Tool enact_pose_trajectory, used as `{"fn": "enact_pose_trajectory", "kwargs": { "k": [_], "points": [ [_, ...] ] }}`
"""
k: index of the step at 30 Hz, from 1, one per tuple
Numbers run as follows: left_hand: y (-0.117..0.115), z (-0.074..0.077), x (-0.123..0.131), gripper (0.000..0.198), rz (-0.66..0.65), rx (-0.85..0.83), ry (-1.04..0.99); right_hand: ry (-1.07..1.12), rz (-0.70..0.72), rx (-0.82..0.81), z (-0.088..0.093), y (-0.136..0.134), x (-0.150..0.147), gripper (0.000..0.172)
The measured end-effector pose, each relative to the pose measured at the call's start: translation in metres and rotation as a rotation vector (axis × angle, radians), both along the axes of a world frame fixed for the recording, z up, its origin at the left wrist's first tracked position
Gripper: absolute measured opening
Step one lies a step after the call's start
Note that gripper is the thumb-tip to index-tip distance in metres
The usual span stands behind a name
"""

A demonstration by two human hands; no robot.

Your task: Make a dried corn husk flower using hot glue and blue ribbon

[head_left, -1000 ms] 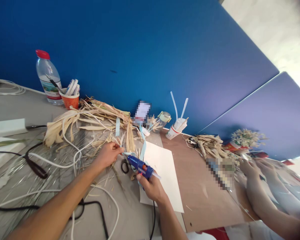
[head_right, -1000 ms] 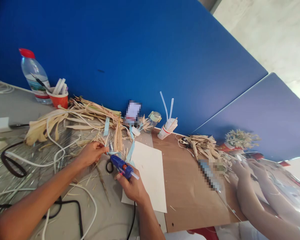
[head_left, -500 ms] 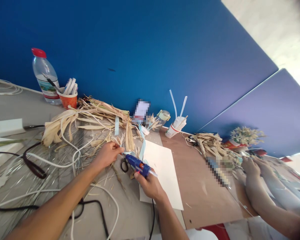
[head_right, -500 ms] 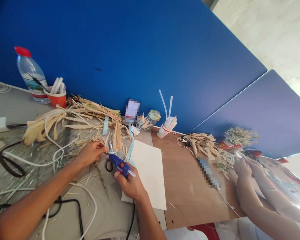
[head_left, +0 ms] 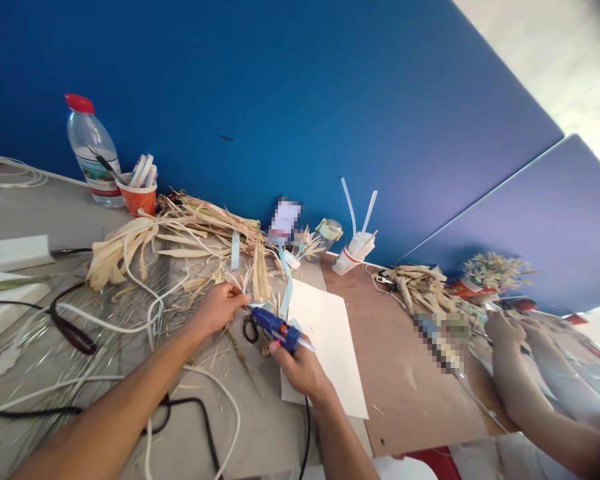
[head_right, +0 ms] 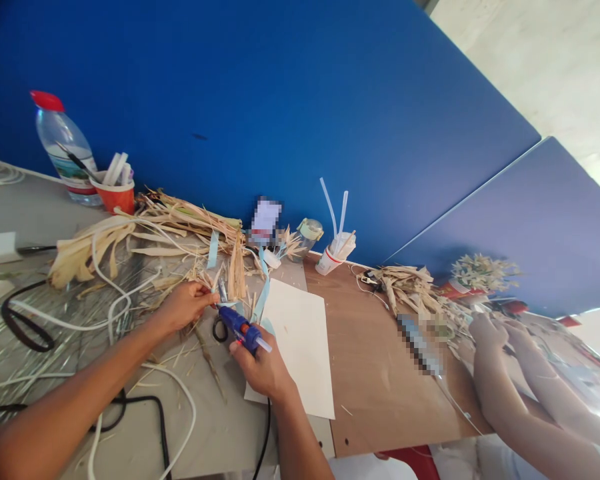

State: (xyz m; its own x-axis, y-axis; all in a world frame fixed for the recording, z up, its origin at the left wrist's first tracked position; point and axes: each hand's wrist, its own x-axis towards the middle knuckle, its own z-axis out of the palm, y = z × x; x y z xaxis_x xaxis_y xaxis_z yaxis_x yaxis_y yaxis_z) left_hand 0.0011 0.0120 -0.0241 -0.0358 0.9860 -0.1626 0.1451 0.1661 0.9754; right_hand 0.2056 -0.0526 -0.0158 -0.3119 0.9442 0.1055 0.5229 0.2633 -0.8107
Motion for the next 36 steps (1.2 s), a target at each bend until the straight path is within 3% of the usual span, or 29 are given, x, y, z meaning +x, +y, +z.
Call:
{"fn": "enact_pose_trajectory", "kwargs": {
  "k": [17, 36],
  "points": [
    [-0.0038, 0.0102, -0.0004, 0.02, 0.02, -0.045, 0.0, -0.001, 0.02, 0.018, 0.0024, -0.0018, 0.0023, 0.018],
    [-0.0017, 0.004, -0.0009, 0.023, -0.002, -0.019, -0.01, 0.017, -0.014, 0.037, 0.0014, 0.0, -0.0001, 0.019]
  ]
}}
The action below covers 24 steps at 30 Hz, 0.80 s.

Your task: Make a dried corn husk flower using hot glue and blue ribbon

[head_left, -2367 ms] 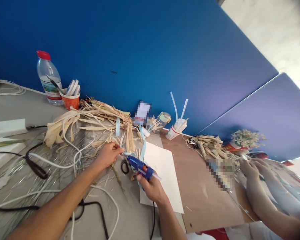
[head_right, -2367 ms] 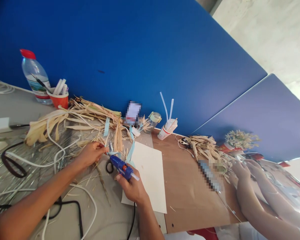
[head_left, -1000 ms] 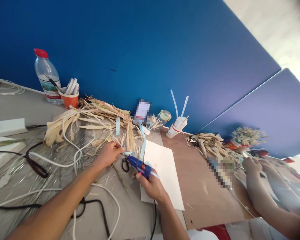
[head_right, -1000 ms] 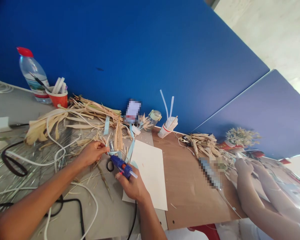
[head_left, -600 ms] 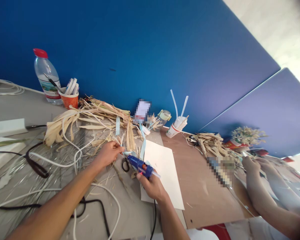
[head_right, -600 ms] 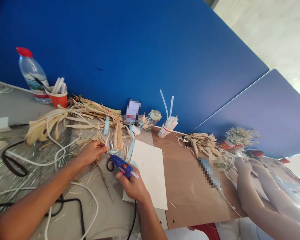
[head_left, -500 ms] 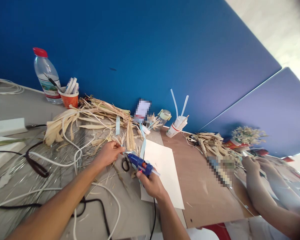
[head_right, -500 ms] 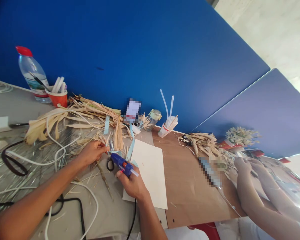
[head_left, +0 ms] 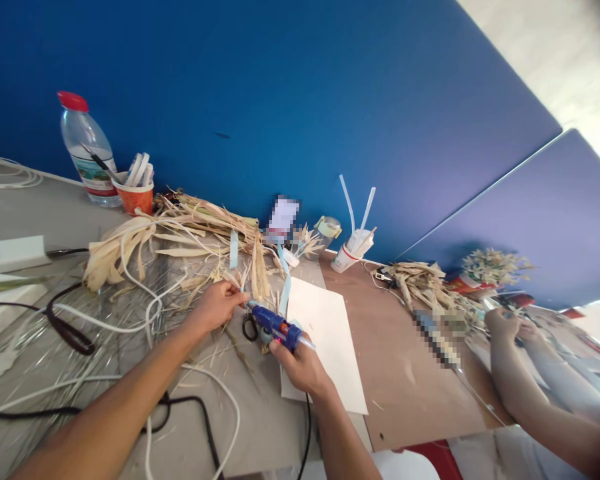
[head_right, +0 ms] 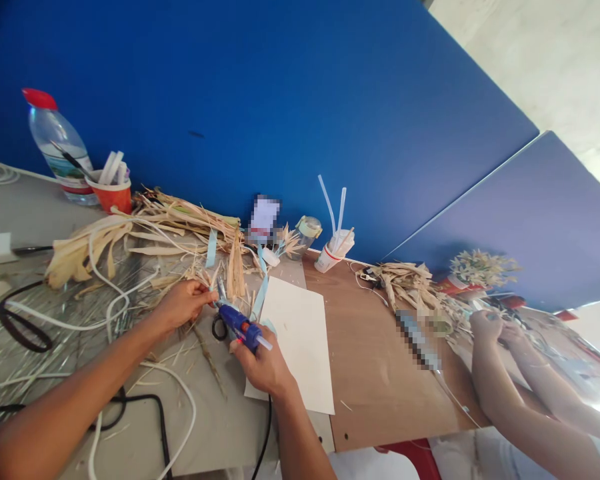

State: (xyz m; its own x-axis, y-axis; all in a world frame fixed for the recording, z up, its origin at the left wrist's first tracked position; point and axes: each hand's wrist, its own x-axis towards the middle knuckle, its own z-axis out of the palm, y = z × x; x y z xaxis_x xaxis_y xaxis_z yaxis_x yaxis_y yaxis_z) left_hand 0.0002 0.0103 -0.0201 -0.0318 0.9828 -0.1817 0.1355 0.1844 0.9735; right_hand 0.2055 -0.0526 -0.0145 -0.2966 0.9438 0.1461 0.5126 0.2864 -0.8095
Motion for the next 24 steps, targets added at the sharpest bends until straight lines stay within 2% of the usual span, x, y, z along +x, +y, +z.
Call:
{"fn": "enact_pose_trajectory", "kwargs": {
  "k": [4, 9, 11, 16, 24],
  "points": [
    [-0.002, 0.003, 0.0, 0.021, 0.019, -0.014, 0.009, 0.008, 0.026, -0.043, 0.003, -0.002, 0.007, 0.019],
    [0.0, 0.003, 0.0, 0.019, 0.001, -0.017, 0.055, 0.171, 0.077, -0.217, 0.003, -0.003, 0.02, 0.03],
    [0.001, 0.001, 0.0, 0.019, -0.003, -0.009, 0.058, 0.192, 0.067, -0.208, 0.001, -0.002, 0.018, 0.03],
    [0.001, -0.001, 0.001, 0.02, -0.008, 0.002, 0.027, 0.086, 0.022, -0.132, -0.002, 0.001, 0.005, 0.022],
    [0.0, 0.004, 0.0, 0.023, 0.028, -0.017, -0.002, 0.005, 0.009, -0.102, -0.001, -0.001, 0.006, 0.021]
  ]
}}
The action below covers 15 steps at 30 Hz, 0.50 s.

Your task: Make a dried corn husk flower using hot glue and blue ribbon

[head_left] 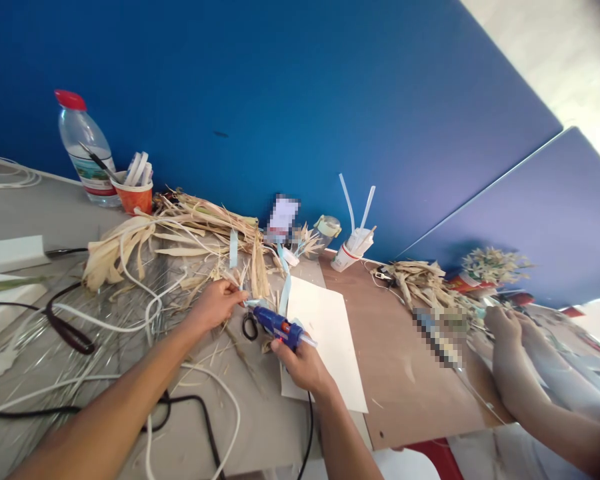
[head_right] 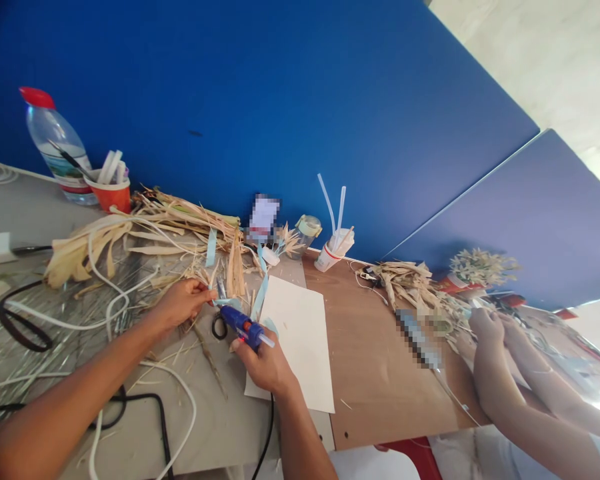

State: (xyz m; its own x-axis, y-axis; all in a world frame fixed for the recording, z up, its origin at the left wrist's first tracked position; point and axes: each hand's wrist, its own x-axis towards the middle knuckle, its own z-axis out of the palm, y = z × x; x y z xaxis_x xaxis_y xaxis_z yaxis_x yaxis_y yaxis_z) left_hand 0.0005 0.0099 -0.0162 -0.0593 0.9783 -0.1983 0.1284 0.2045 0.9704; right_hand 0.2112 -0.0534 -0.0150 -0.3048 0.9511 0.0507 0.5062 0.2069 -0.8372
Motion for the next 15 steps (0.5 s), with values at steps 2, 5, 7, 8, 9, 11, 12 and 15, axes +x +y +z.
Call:
{"fn": "enact_pose_trajectory", "kwargs": {
  "k": [2, 5, 7, 8, 9, 11, 12, 15],
  "points": [
    [0.0001, 0.0007, -0.0001, 0.022, -0.008, 0.003, 0.009, 0.023, 0.001, -0.019, -0.0007, -0.0004, 0.0026, 0.021],
    [0.0008, -0.0009, -0.0001, 0.023, -0.028, 0.004, 0.017, 0.053, -0.014, -0.042, -0.0014, 0.0001, 0.0027, 0.023],
    [0.0016, -0.0029, -0.0001, 0.023, -0.034, 0.008, 0.011, 0.041, -0.017, -0.029, -0.0004, 0.001, -0.0002, 0.022],
    [0.002, -0.0039, -0.0002, 0.023, -0.033, 0.009, 0.005, 0.028, -0.014, -0.019, 0.0005, 0.0015, -0.002, 0.022],
    [0.0022, -0.0045, -0.0002, 0.023, -0.032, 0.01, 0.0, 0.013, -0.007, -0.01, 0.0015, 0.0018, -0.0035, 0.021],
    [0.0023, -0.0047, -0.0004, 0.023, -0.02, 0.002, -0.011, -0.009, 0.005, -0.001, 0.0037, 0.0018, -0.0052, 0.02],
    [0.0022, -0.0043, -0.0005, 0.024, -0.011, -0.002, -0.016, -0.014, 0.01, 0.0, 0.0046, 0.0015, -0.0052, 0.019],
    [0.0013, -0.0022, -0.0004, 0.024, 0.0, -0.008, -0.027, -0.015, 0.009, 0.0, 0.0055, -0.0003, -0.0031, 0.018]
  ]
}}
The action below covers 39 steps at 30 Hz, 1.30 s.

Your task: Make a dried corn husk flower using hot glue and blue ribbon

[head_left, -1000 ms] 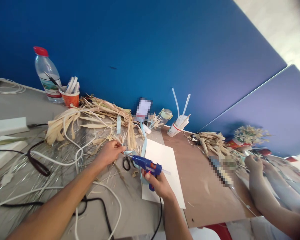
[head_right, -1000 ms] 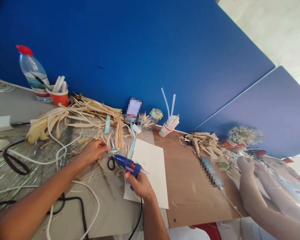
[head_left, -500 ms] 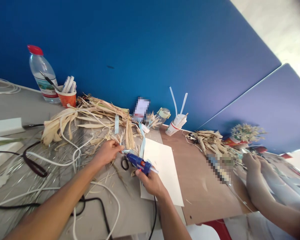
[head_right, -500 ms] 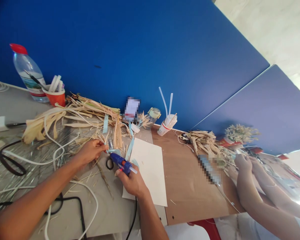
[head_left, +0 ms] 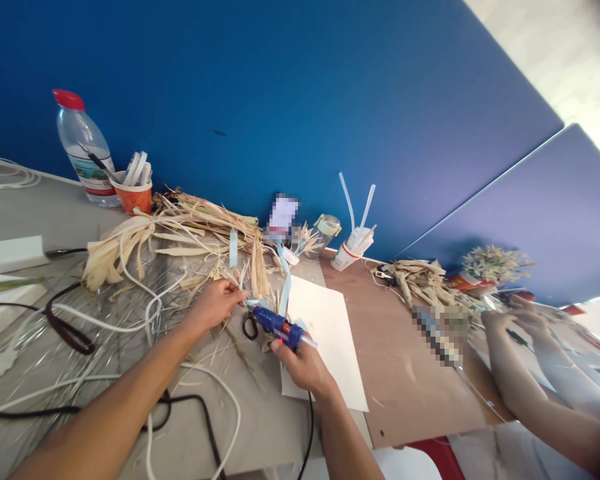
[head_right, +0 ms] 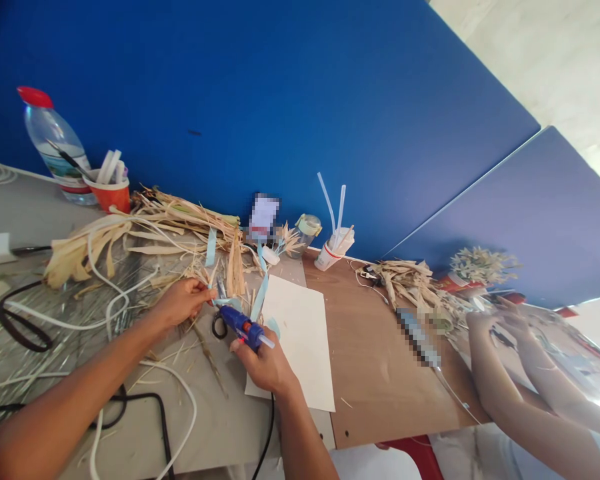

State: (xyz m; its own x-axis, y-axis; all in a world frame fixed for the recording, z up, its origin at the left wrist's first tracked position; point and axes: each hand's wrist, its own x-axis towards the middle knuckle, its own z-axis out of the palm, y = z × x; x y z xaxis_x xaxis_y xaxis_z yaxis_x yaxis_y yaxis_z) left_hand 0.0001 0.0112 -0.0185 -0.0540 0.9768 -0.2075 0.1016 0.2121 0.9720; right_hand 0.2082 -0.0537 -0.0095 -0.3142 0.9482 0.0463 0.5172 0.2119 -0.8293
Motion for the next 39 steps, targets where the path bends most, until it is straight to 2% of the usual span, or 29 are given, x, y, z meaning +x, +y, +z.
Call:
{"fn": "enact_pose_trajectory", "kwargs": {
  "k": [9, 24, 29, 32, 35, 39],
  "points": [
    [0.002, -0.004, 0.0, 0.024, -0.006, 0.025, -0.001, -0.037, 0.005, 0.009, -0.003, 0.001, 0.0, 0.02],
    [0.0, 0.0, 0.0, 0.021, -0.015, 0.003, 0.043, 0.016, 0.03, -0.014, -0.005, 0.001, 0.006, 0.02],
    [0.0, 0.003, 0.001, 0.02, -0.005, -0.001, 0.045, 0.092, -0.058, 0.05, -0.001, -0.002, 0.016, 0.025],
    [0.0, 0.001, 0.001, 0.02, 0.001, 0.011, 0.034, -0.022, -0.187, 0.15, 0.01, -0.001, 0.025, 0.021],
    [0.001, -0.003, 0.001, 0.022, 0.001, 0.037, 0.002, -0.275, -0.321, 0.237, 0.015, 0.006, 0.04, 0.019],
    [0.001, -0.009, -0.001, 0.024, -0.028, 0.06, -0.01, -0.605, -0.429, 0.21, 0.002, 0.02, 0.065, 0.023]
  ]
}}
